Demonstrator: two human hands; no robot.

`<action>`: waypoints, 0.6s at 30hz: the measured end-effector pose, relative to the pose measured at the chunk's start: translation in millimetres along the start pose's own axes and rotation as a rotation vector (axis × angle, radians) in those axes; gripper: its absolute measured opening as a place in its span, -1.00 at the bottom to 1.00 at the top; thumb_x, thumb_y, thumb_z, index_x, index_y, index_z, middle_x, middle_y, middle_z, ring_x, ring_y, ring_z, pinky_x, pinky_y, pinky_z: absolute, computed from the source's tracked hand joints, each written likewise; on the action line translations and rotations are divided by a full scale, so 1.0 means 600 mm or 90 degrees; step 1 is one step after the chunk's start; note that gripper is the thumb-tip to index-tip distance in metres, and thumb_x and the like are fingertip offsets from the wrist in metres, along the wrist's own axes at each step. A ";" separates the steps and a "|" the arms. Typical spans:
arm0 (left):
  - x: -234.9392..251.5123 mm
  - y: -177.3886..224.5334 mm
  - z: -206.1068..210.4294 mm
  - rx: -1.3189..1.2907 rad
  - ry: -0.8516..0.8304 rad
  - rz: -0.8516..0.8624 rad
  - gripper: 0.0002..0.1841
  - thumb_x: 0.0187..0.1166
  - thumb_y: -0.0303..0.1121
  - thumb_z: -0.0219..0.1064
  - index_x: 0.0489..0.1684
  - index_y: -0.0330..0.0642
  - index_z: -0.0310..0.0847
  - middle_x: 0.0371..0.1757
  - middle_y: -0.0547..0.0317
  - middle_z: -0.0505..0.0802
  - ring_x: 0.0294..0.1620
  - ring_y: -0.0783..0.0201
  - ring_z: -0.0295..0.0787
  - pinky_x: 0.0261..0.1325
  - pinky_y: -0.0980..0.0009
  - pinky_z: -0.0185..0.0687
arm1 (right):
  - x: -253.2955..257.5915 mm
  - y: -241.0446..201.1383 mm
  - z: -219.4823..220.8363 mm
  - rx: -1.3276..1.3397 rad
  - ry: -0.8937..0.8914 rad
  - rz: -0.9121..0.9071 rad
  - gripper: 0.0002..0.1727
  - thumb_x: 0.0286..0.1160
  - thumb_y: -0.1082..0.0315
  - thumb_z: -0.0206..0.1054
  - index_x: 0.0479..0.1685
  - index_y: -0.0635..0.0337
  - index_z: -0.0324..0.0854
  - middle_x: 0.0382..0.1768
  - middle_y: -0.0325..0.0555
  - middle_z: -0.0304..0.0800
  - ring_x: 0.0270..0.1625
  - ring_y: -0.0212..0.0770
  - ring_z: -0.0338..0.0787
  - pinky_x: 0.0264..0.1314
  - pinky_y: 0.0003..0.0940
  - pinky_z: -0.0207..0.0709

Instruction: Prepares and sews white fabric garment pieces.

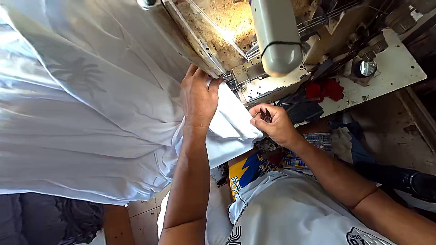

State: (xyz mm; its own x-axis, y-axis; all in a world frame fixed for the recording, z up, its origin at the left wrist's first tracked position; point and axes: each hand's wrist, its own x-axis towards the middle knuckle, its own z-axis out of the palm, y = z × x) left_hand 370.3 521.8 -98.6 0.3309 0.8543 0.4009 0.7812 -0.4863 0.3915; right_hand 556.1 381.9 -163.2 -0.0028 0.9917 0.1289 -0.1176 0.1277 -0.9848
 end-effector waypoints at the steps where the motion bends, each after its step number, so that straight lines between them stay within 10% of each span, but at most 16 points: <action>1: 0.007 -0.003 0.003 0.004 0.001 -0.008 -0.65 0.63 -0.13 0.36 0.17 -0.17 0.76 0.26 -0.13 0.81 0.39 -0.08 0.71 0.48 -0.14 0.49 | 0.003 -0.002 0.002 0.013 0.002 -0.009 -0.75 0.49 0.53 0.38 0.12 0.27 0.65 -0.51 -0.07 0.59 -0.59 -0.28 0.52 -0.61 -0.44 0.43; 18: 0.060 -0.039 0.049 -0.028 0.001 0.010 -0.36 0.39 -0.01 0.41 0.34 -0.33 0.61 0.34 -0.28 0.76 0.50 -0.18 0.61 0.53 -0.21 0.36 | 0.035 -0.009 0.035 0.039 0.109 -0.074 -0.84 0.49 0.61 0.36 -0.04 0.36 0.78 -0.47 -0.09 0.70 -0.57 -0.38 0.50 -0.56 -0.52 0.39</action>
State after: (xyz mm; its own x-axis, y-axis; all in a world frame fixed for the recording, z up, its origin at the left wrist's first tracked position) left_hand 379.5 569.3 -117.4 0.3415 0.8465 0.4083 0.7522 -0.5067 0.4212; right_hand 535.8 401.5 -152.5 0.1819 0.9597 0.2143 -0.1679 0.2450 -0.9549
